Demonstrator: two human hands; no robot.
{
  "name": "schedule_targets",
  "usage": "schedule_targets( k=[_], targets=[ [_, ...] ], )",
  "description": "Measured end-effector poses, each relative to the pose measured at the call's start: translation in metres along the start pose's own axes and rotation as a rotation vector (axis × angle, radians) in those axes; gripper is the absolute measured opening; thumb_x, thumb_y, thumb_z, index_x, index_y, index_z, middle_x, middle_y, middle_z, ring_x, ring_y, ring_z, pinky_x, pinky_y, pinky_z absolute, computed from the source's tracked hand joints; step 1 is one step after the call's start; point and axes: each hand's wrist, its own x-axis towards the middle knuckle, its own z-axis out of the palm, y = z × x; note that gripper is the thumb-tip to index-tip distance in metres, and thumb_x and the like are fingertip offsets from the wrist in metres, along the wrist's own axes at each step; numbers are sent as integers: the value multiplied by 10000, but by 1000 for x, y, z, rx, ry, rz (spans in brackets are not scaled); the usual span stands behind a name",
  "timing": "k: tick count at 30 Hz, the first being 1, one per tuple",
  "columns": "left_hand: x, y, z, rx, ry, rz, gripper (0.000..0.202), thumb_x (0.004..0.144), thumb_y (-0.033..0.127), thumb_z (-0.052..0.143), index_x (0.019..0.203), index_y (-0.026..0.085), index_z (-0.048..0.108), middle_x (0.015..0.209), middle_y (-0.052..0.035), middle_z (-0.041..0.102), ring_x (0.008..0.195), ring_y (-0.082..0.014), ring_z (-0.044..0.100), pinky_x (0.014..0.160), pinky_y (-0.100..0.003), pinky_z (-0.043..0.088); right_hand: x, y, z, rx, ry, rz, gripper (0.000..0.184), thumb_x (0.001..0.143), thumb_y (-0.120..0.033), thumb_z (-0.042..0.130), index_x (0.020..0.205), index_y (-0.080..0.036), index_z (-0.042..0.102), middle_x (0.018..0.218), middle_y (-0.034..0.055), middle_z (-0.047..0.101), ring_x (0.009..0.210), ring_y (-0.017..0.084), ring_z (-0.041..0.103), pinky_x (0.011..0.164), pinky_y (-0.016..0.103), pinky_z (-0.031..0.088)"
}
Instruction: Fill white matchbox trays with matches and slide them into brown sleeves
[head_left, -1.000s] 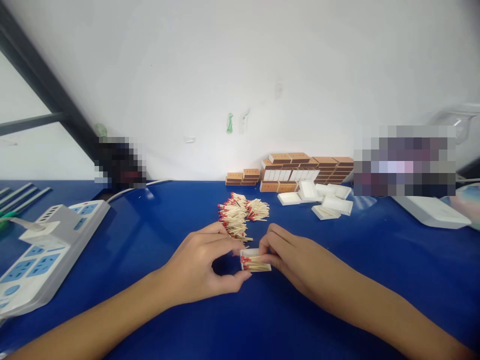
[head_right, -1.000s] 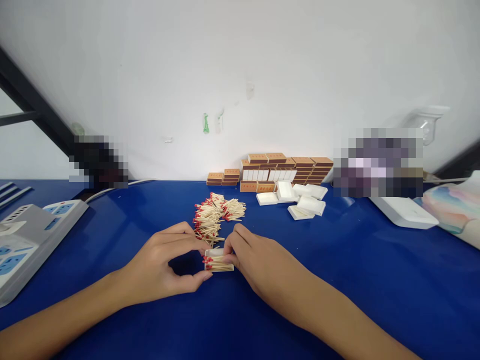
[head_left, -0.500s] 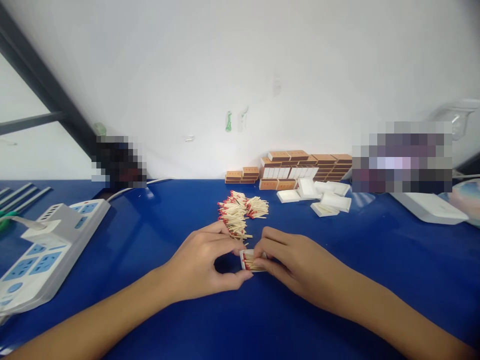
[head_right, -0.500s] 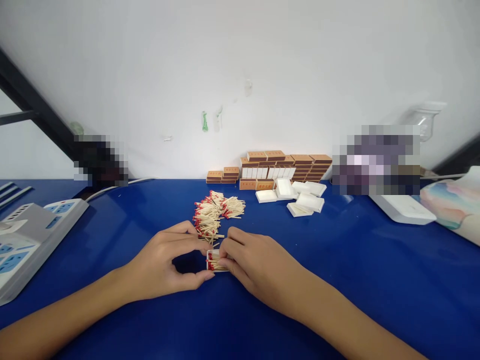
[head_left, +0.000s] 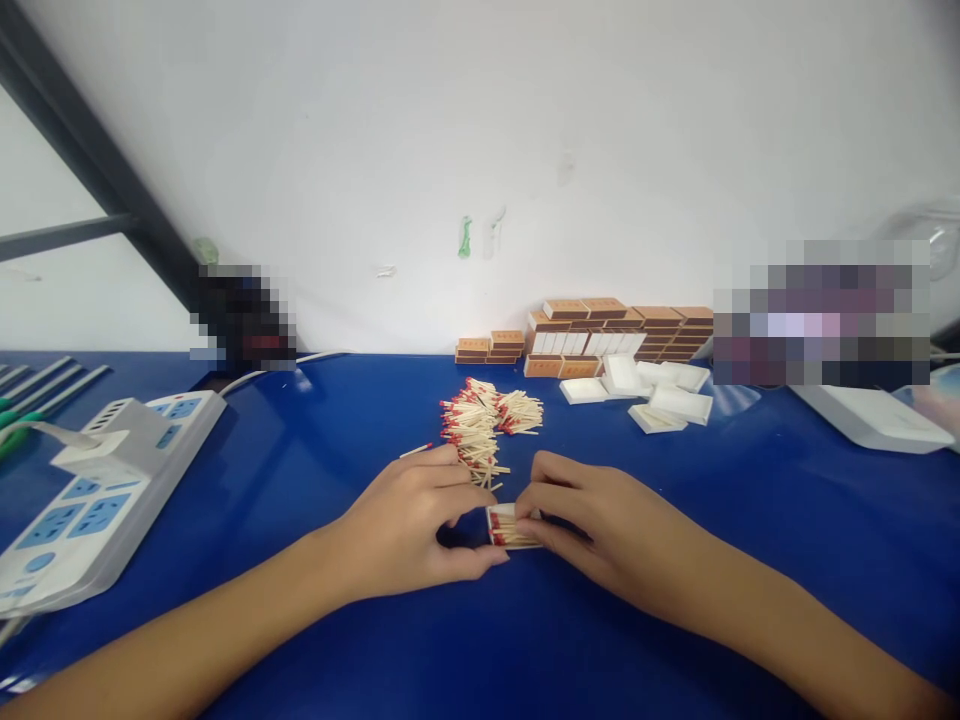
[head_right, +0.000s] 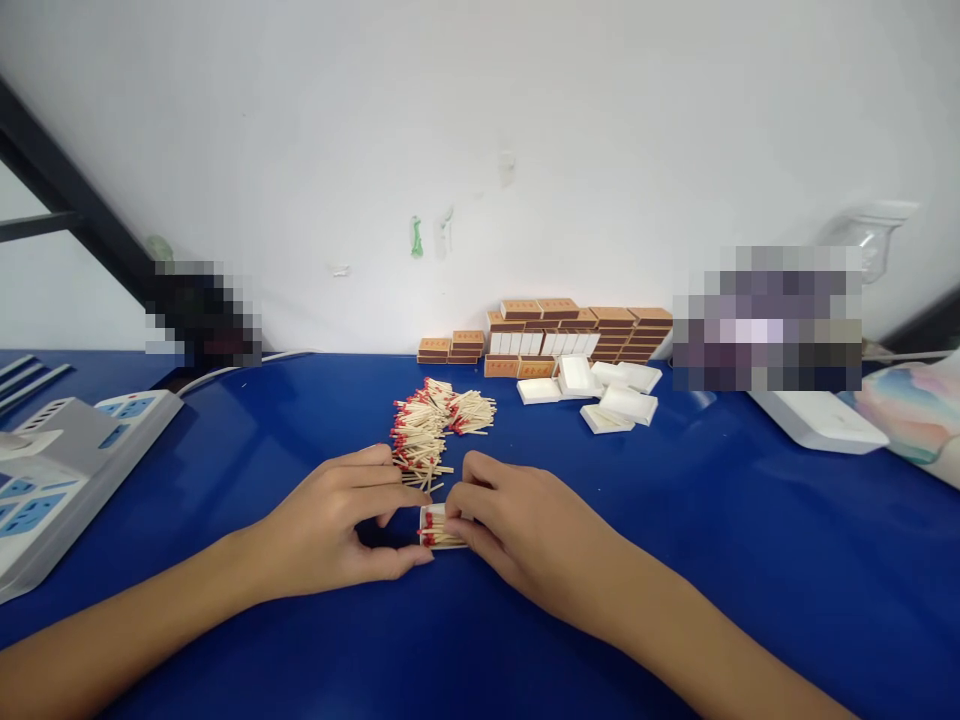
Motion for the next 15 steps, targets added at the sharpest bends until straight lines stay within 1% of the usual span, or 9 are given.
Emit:
schedule_targets(
  k=[5,10,13,15],
  targets=[
    [0,-1,0,18,-25,-6,266,870,429,768,964,182,752,680,11,624,692,-166,533,666,-309,416,-3,8,-5,-37,44,1,221,1051,-241,486,990,-214,698,940,31,610,732,144,597,658,285,443],
    [1,0,-2,14,-22,2,257,873,416,766,983,184,755,697,13,641,688,-158,545,680,-306,429,-1,21,-14,-79,163,50,177,1043,-279,522,1008,-237,690,932,21,654,743,139,615,684,285,471],
    [0,1,-3,19,-11,9,260,869,413,768,981,179,759,683,11,636,683,-160,547,678,-308,435,-8,35,-32,-111,171,77,159,1024,-297,553,1014,-252,705,943,33,696,761,154,646,692,290,511],
    [0,1,-3,18,0,19,255,860,407,770,971,178,762,665,11,626,678,-163,545,678,-311,438,-27,46,-52,-132,182,93,136,990,-325,613,1035,-261,725,972,54,725,802,181,679,707,299,548]
  ],
)
